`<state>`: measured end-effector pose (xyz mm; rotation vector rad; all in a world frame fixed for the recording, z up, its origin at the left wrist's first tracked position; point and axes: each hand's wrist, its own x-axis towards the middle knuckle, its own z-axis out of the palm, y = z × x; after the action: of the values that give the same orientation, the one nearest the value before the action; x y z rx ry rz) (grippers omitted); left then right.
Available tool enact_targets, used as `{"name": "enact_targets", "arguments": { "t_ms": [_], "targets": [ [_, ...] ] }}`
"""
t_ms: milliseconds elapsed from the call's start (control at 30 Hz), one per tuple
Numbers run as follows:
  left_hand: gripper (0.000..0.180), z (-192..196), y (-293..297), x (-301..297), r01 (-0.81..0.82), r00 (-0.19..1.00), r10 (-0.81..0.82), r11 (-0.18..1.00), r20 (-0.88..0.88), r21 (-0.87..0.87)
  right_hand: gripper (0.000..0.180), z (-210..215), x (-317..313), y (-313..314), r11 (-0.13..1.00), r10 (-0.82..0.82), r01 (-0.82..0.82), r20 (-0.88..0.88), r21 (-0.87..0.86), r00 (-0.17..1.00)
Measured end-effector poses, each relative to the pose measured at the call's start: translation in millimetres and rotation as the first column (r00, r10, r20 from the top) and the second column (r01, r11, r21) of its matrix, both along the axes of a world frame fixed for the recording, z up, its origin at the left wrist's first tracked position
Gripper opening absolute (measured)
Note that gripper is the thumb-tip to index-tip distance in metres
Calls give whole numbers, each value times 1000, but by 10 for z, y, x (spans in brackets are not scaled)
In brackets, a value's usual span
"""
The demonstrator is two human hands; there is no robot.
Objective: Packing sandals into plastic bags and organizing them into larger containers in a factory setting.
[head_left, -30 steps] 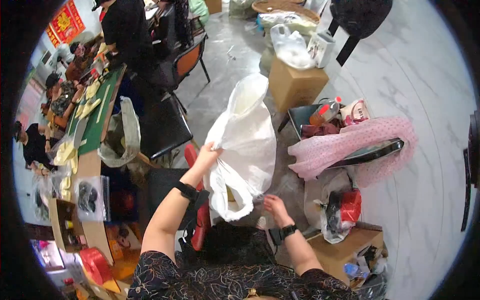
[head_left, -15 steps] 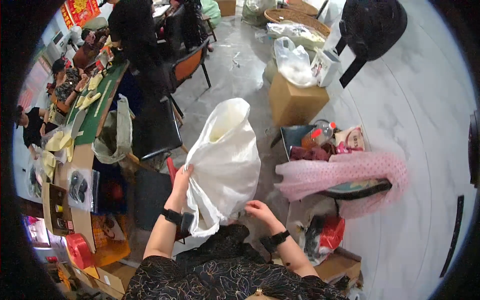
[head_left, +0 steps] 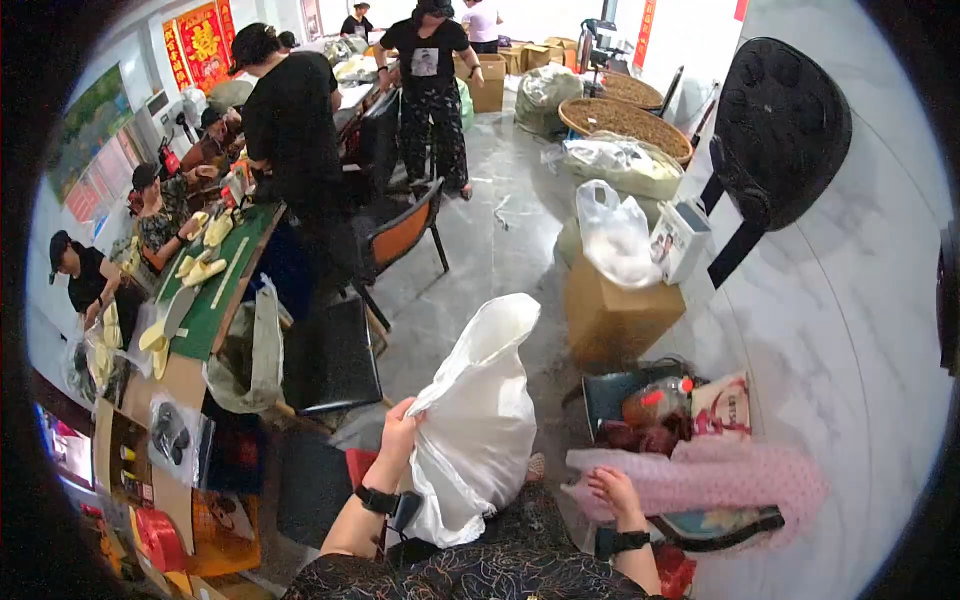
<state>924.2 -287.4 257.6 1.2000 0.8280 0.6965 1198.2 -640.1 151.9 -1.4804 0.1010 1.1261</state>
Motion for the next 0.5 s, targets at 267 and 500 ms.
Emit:
{"name": "enact_targets", "arguments": {
  "t_ms": [267,500],
  "targets": [
    [16,714,540,1347,45,992,-48,999,117,26,33,280,1630,1213,994,111,-111,34,21,993],
    [21,911,1368,2286,-14,991,2,996,132,93,29,507,2575,2911,935,284,-310,159,172,945]
  ]
}}
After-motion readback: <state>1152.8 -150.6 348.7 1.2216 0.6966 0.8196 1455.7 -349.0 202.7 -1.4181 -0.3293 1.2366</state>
